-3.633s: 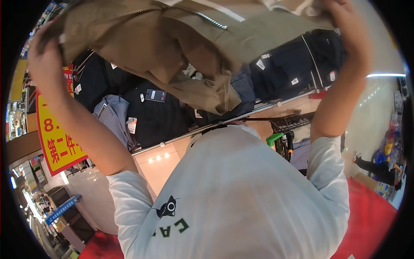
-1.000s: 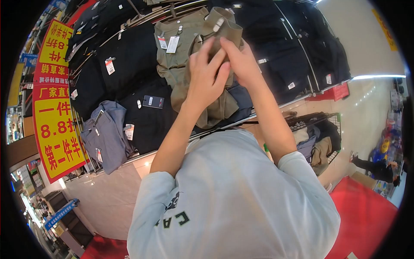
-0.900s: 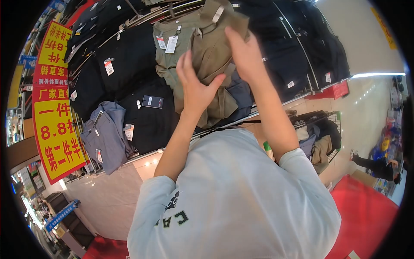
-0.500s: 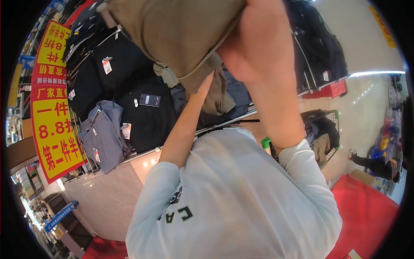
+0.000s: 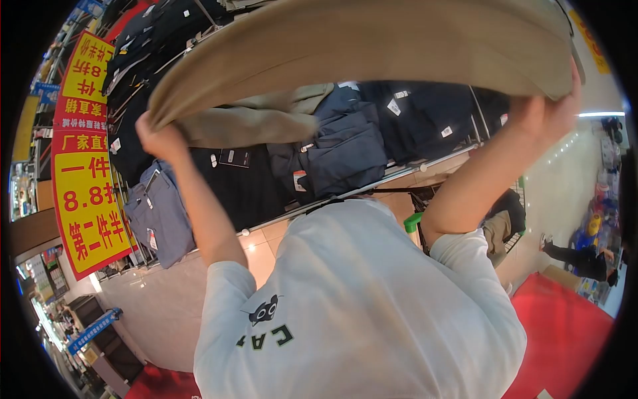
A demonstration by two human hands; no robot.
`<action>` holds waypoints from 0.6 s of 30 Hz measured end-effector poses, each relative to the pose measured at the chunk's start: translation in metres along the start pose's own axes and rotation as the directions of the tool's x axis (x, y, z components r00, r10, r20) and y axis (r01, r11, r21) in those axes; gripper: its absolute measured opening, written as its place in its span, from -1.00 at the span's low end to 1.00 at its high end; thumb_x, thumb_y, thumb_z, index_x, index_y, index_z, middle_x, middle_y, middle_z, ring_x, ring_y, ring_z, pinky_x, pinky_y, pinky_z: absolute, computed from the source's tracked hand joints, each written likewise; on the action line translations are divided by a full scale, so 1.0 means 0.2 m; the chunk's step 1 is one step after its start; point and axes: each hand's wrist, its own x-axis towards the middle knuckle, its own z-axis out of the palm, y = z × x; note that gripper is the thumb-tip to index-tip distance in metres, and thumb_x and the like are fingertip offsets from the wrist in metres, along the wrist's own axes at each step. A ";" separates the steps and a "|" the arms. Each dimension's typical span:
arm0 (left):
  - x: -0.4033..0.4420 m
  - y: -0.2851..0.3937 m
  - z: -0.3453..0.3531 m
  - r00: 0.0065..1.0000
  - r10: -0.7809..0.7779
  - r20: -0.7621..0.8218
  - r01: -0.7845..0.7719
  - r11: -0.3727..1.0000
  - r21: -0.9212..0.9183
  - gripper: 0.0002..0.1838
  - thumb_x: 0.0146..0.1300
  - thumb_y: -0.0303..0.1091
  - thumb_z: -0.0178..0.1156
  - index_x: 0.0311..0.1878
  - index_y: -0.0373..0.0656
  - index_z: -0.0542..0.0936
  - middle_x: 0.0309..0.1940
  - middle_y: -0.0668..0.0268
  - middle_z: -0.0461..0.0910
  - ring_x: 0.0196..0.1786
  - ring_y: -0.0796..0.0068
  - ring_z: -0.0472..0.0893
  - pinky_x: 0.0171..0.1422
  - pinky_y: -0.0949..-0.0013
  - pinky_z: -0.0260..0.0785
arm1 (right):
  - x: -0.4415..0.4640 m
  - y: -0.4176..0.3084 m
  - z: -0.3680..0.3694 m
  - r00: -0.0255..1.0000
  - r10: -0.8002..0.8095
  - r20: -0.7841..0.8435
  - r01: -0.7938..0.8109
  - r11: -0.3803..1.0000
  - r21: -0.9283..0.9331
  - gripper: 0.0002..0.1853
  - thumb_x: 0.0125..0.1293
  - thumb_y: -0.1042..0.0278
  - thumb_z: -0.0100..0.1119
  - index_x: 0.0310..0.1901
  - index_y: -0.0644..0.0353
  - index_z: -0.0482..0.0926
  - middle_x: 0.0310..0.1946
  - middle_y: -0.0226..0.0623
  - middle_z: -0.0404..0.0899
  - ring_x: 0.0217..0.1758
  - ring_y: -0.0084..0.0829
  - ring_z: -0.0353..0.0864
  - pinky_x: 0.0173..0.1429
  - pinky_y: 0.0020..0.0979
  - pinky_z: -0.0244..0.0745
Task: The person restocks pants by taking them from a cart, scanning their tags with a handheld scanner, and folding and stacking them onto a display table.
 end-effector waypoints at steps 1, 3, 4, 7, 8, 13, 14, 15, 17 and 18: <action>0.10 -0.02 -0.11 0.992 0.110 -0.061 -0.109 0.994 0.017 -0.81 0.23 -0.35 0.26 -0.14 -0.22 0.65 -0.24 0.15 0.72 -0.17 0.18 0.69 0.00 0.23 0.49 | 0.04 -0.05 -0.07 1.000 0.004 0.001 -0.004 1.000 0.004 -0.71 0.45 0.33 -0.02 0.03 0.38 0.49 -0.03 -0.15 0.60 -0.01 -0.30 0.61 0.08 -0.26 0.56; 0.34 -0.16 -0.32 0.951 0.293 -0.100 -0.279 0.950 0.137 -0.78 0.21 -0.44 0.25 -0.09 -0.28 0.65 -0.16 0.14 0.71 -0.10 0.23 0.68 0.06 0.28 0.47 | 0.11 -0.12 -0.26 0.936 0.187 0.299 -0.237 0.961 0.143 -0.65 0.45 0.33 -0.07 0.09 0.46 0.44 0.07 -0.02 0.56 0.12 -0.14 0.59 0.21 -0.11 0.56; 0.41 -0.11 -0.44 0.947 0.294 -0.129 -0.275 0.950 0.146 -0.77 0.22 -0.46 0.24 -0.07 -0.29 0.65 -0.15 0.12 0.71 -0.09 0.22 0.68 0.07 0.27 0.47 | 0.09 -0.08 -0.25 0.935 0.190 0.299 -0.241 0.959 0.146 -0.65 0.45 0.33 -0.07 0.09 0.46 0.44 0.07 -0.02 0.56 0.12 -0.14 0.59 0.21 -0.11 0.56; 0.50 -0.08 -0.68 0.941 0.304 -0.152 -0.273 0.942 0.196 -0.68 0.17 -0.41 0.31 0.00 -0.30 0.63 -0.14 0.12 0.70 -0.10 0.22 0.67 0.08 0.27 0.47 | 0.04 0.03 -0.33 0.937 -0.322 -0.133 0.184 0.782 -0.595 -0.62 0.46 0.29 -0.09 0.12 0.44 0.44 0.06 -0.04 0.56 0.14 -0.18 0.58 0.21 -0.13 0.56; 0.50 -0.10 -0.73 0.953 0.292 -0.081 -0.269 0.938 0.219 -0.66 0.16 -0.38 0.33 0.01 -0.29 0.63 -0.12 0.12 0.70 -0.06 0.22 0.66 0.10 0.26 0.46 | 0.10 0.02 -0.52 0.967 -0.183 -0.180 0.075 0.872 -0.483 -0.62 0.47 0.26 -0.08 0.13 0.41 0.44 0.06 -0.07 0.56 0.14 -0.19 0.58 0.20 -0.14 0.56; 0.20 -0.70 -0.74 0.882 0.313 0.351 -0.462 0.722 0.516 -0.63 0.06 -0.44 0.30 -0.01 -0.24 0.64 -0.07 0.00 0.62 0.03 0.01 0.59 0.15 0.10 0.41 | -0.03 0.25 -1.33 0.864 0.221 -0.452 -0.413 0.825 -0.385 -0.60 0.43 0.10 0.03 0.14 0.21 0.47 0.08 -0.20 0.56 0.10 -0.26 0.60 0.11 -0.20 0.62; 0.08 -0.92 -0.71 0.850 0.282 0.446 -0.512 0.639 0.574 -0.56 0.02 -0.45 0.28 0.06 -0.17 0.61 -0.02 -0.07 0.57 0.01 -0.12 0.56 0.12 0.04 0.42 | -0.08 0.32 -1.54 0.825 0.247 -0.508 -0.503 0.731 -0.462 -0.59 0.42 0.11 0.05 0.16 0.21 0.46 0.08 -0.19 0.56 0.11 -0.27 0.60 0.10 -0.20 0.62; -0.10 -0.93 -0.68 0.842 0.108 0.529 -0.491 0.562 0.666 -0.45 0.05 -0.38 0.28 0.19 -0.09 0.53 0.10 -0.07 0.52 0.11 -0.13 0.53 0.21 -0.03 0.37 | -0.17 0.38 -1.73 0.779 0.260 -0.571 -0.589 0.617 -0.522 -0.58 0.41 0.13 0.06 0.18 0.20 0.45 0.08 -0.19 0.55 0.13 -0.28 0.59 0.10 -0.19 0.62; -0.39 -1.16 -0.68 0.669 -0.435 0.602 -0.387 0.487 0.782 -0.32 0.10 -0.24 0.24 0.36 -0.02 0.41 0.29 -0.08 0.38 0.32 -0.10 0.41 0.43 -0.16 0.16 | -0.34 0.47 -1.97 0.702 0.324 -0.635 -0.689 0.537 -0.487 -0.56 0.40 0.19 0.07 0.22 0.22 0.41 0.05 -0.20 0.56 0.07 -0.30 0.63 0.01 -0.27 0.64; -0.47 -1.21 -0.69 0.607 -0.465 0.645 -0.386 0.537 0.750 -0.31 0.14 -0.20 0.18 0.41 0.00 0.38 0.35 -0.10 0.34 0.37 -0.10 0.36 0.43 -0.16 0.16 | -0.38 0.48 -1.98 0.697 0.327 -0.638 -0.693 0.533 -0.485 -0.56 0.40 0.19 0.07 0.22 0.22 0.41 0.05 -0.20 0.56 0.07 -0.30 0.63 0.01 -0.27 0.64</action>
